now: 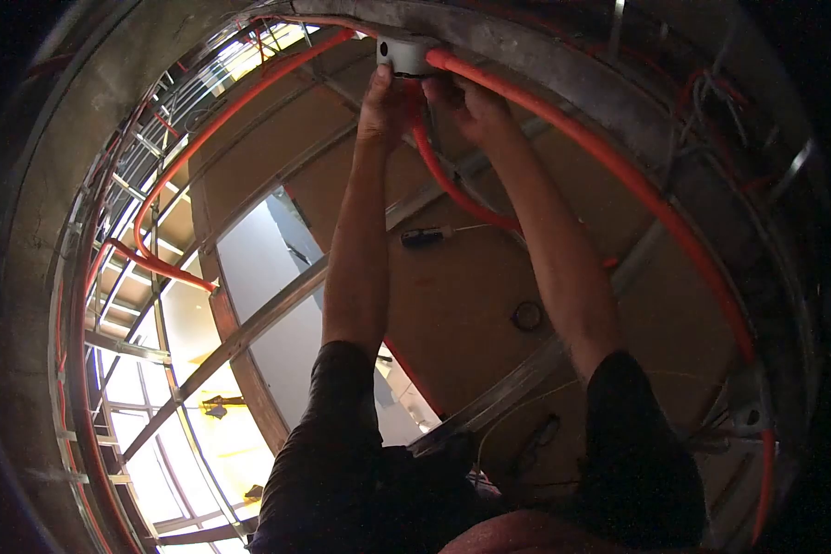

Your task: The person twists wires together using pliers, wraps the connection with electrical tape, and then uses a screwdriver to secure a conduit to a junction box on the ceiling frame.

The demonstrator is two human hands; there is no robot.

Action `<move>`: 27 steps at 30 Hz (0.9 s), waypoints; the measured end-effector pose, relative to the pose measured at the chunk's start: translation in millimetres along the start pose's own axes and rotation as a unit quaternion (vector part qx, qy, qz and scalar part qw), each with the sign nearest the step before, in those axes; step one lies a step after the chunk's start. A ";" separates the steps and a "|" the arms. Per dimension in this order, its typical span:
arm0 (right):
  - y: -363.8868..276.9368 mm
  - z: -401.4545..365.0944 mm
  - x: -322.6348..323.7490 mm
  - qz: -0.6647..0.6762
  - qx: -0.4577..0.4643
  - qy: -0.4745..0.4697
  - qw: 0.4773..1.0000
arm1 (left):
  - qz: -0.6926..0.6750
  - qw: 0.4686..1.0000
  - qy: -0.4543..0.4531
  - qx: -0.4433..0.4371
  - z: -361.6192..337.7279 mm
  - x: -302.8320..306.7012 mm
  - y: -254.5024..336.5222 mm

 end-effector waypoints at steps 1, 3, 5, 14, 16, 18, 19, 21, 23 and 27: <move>0.5 1.7 3.9 -0.001 0.001 0.003 1.000 | 0.045 0.998 0.033 -0.021 0.4 8.9 1.8; 5.4 8.3 6.7 0.056 -0.062 -0.065 0.994 | 0.089 0.993 0.063 -0.038 -0.9 6.8 3.4; 14.1 18.2 18.7 -0.083 0.054 -0.102 0.990 | 0.205 0.963 0.115 -0.134 -11.1 -22.2 22.2; 12.6 10.1 15.5 0.064 0.064 -0.113 0.989 | 0.218 0.956 0.157 -0.113 3.0 -21.7 22.9; 9.7 8.8 13.6 0.008 0.105 -0.149 0.983 | 0.182 0.971 0.112 -0.104 9.9 -17.5 17.3; 9.3 6.3 14.4 -0.092 0.118 -0.086 0.985 | 0.157 0.981 0.073 -0.089 17.5 -13.2 11.3; 4.7 4.5 12.0 -0.090 0.118 -0.087 0.985 | 0.133 0.987 0.033 -0.081 20.4 -12.0 11.6; -4.3 0.7 6.0 0.071 0.047 -0.135 0.987 | 0.143 0.986 0.046 -0.072 21.5 -4.2 13.5; -0.8 15.6 22.3 -0.160 0.168 -0.145 0.962 | 0.148 0.985 0.057 -0.064 20.9 -7.8 14.1; 21.6 39.2 33.6 -0.219 0.272 -0.099 0.932 | 0.119 0.989 0.033 -0.084 14.1 -23.2 12.9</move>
Point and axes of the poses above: each hand's wrist, its own z-axis towards the middle knuckle, its own x-axis out of the back of the hand, y = z × x, the point moved 3 cm from there along z, towards the middle knuckle, and after that the axes turned 5 degrees about x, right-handed, at the moved point
